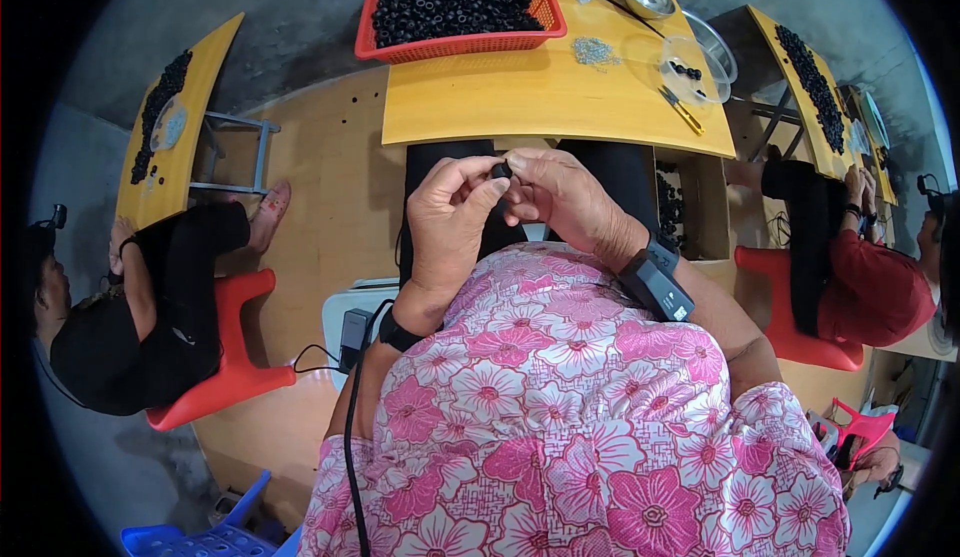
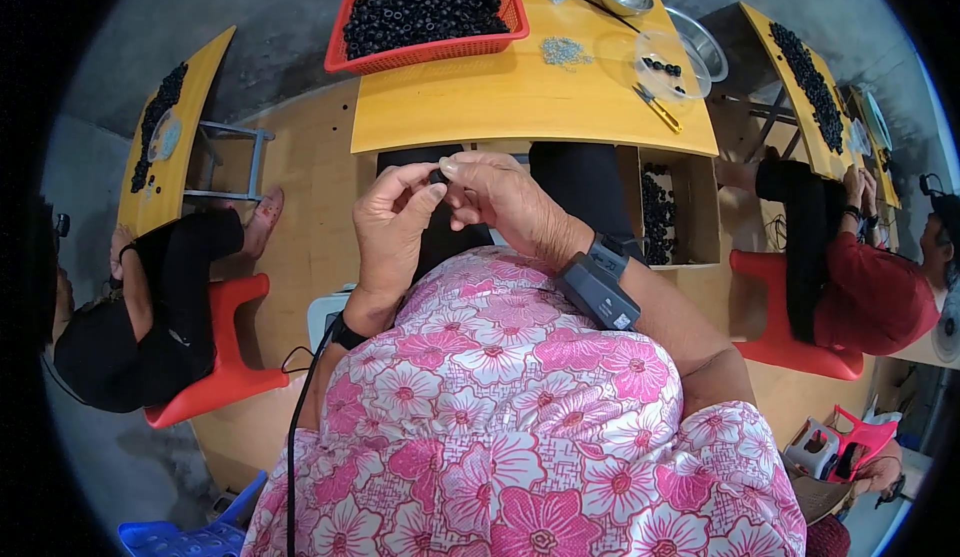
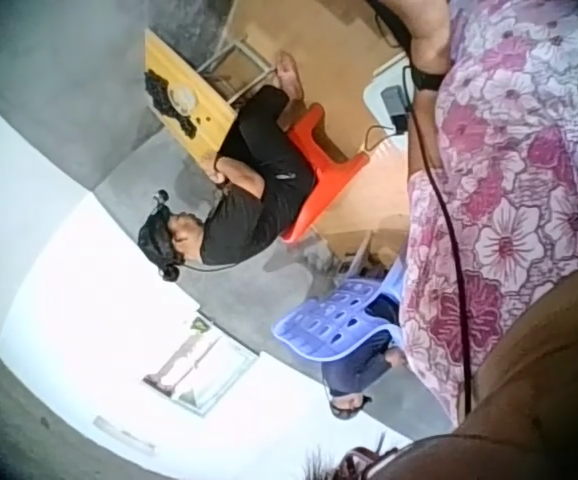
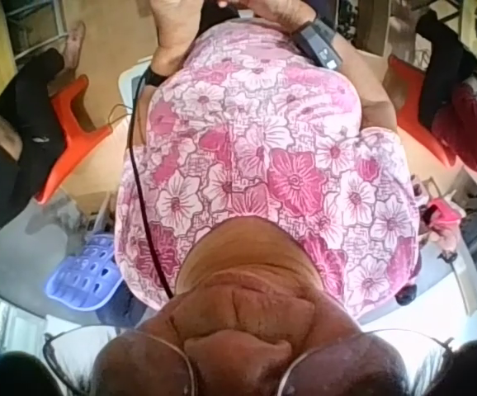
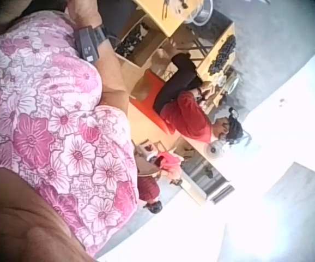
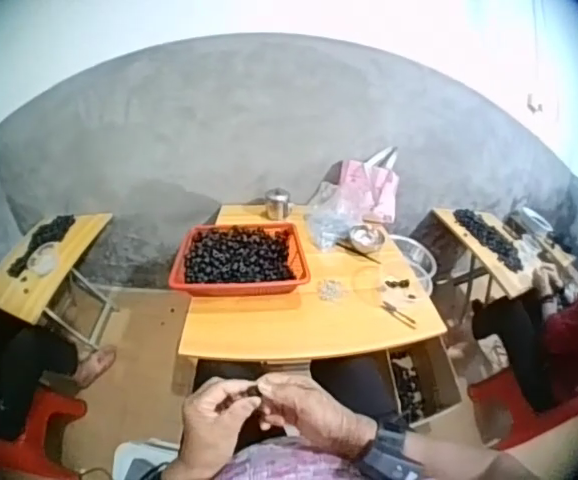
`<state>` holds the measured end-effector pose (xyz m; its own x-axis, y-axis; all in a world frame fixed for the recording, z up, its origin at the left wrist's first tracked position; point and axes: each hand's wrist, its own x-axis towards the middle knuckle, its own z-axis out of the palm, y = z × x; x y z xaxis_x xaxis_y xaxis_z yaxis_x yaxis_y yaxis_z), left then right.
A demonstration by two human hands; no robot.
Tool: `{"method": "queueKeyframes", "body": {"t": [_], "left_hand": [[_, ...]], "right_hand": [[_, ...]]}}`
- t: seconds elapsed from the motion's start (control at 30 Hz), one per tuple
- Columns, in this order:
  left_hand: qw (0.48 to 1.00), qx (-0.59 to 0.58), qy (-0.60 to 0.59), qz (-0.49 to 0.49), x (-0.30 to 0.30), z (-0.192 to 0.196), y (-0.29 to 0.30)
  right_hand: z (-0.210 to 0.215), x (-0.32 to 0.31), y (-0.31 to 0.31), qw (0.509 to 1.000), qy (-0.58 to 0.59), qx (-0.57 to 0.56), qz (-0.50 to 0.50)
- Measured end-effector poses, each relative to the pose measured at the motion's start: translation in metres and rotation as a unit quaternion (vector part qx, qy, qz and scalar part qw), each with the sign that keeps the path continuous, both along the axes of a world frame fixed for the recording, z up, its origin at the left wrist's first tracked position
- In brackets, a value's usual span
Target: Assembling small black plastic components by inserting metal pins and combining pieces.
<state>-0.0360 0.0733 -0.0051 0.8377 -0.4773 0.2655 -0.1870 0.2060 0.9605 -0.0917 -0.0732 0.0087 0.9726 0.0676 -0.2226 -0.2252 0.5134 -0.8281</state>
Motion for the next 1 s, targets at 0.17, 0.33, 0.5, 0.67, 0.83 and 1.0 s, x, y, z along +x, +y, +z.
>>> {"method": "queueKeyframes", "body": {"t": [0.17,0.33,0.5,0.67,0.83,1.0], "left_hand": [[0.996,-0.013,0.089,-0.019,-0.001,0.000,0.002],[0.993,-0.007,0.111,-0.025,0.001,-0.007,0.005],[0.992,0.004,0.119,-0.032,0.000,-0.006,0.005],[0.993,0.000,0.113,-0.030,0.001,-0.009,0.003],[0.992,-0.015,0.118,-0.030,0.002,-0.010,0.003],[0.995,-0.014,0.096,-0.021,0.002,-0.011,0.004]], "right_hand": [[0.006,-0.002,0.003,1.000,0.003,-0.026,-0.017],[0.003,0.001,0.005,0.995,-0.047,-0.018,-0.088],[-0.005,0.002,-0.001,0.995,-0.075,0.009,-0.064],[-0.010,0.004,-0.001,0.994,-0.068,0.017,-0.087],[-0.013,0.005,-0.003,0.992,-0.072,-0.010,-0.100],[-0.011,0.005,-0.004,0.991,-0.077,-0.044,-0.103]]}}
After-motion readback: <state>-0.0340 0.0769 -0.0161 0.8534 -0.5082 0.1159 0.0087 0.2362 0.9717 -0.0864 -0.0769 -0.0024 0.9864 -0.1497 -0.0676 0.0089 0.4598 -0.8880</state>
